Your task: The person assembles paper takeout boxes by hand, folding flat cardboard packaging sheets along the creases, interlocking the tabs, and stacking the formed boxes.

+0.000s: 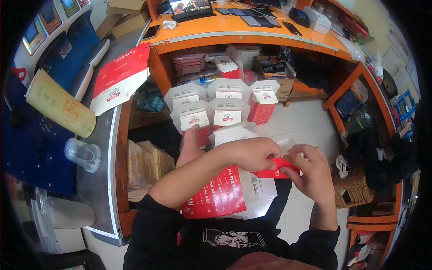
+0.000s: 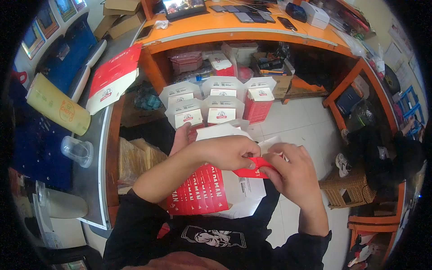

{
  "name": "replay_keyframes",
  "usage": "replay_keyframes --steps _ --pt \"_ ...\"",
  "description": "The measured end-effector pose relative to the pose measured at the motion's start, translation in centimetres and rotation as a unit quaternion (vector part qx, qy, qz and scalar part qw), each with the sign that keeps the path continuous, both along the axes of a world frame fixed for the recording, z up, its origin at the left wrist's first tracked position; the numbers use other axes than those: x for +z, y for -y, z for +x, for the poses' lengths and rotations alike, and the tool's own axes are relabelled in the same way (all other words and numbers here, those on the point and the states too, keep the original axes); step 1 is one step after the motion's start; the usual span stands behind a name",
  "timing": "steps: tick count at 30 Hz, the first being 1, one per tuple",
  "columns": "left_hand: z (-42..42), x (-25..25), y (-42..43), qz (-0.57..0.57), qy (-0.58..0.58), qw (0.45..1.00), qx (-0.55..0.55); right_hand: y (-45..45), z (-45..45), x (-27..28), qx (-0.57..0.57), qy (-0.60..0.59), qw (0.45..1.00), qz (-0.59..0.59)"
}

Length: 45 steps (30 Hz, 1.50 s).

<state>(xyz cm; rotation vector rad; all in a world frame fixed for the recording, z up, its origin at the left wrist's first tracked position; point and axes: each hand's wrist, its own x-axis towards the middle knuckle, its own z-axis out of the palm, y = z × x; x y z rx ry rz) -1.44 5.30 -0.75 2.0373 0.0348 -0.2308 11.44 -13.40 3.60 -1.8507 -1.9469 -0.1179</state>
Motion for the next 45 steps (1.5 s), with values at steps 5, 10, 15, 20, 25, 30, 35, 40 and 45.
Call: replay_keyframes --steps 5,10,15,20,25,30,35,40,45 --pt "-0.1 -0.3 -0.7 -0.034 -0.041 0.999 -0.011 -0.1 0.4 -1.4 -0.037 -0.032 0.998 0.041" --pt "0.6 -2.4 -0.6 -0.107 -0.032 0.994 -0.018 -0.4 0.5 -3.1 -0.047 -0.045 0.992 0.111" --pt "0.4 -1.4 -0.1 -0.038 -0.016 0.998 -0.05 -0.5 1.6 -1.5 0.075 -0.081 0.994 -0.012" --pt "0.0 -1.0 0.4 -0.019 -0.024 0.999 -0.045 -0.4 2.4 -1.8 0.113 -0.164 0.973 -0.115" --pt "-0.4 -0.6 0.6 0.041 0.013 0.998 -0.043 -0.3 1.7 -1.4 0.065 -0.218 0.965 -0.127" --pt "-0.5 0.3 0.7 0.01 0.007 0.999 -0.049 -0.4 1.1 -0.8 0.027 -0.269 0.954 -0.132" --pt "-0.2 -2.0 -0.1 -0.031 0.162 0.985 0.06 -1.1 0.5 -0.3 -0.042 -0.141 0.985 0.085" --pt "1.7 -2.5 0.1 -0.326 0.257 0.875 0.249 -1.9 0.2 -4.3 -0.089 -0.042 0.968 0.232" --pt "2.4 -2.4 2.3 -0.398 0.276 0.816 0.315 -3.0 -1.0 -5.7 -0.085 -0.107 0.974 0.179"
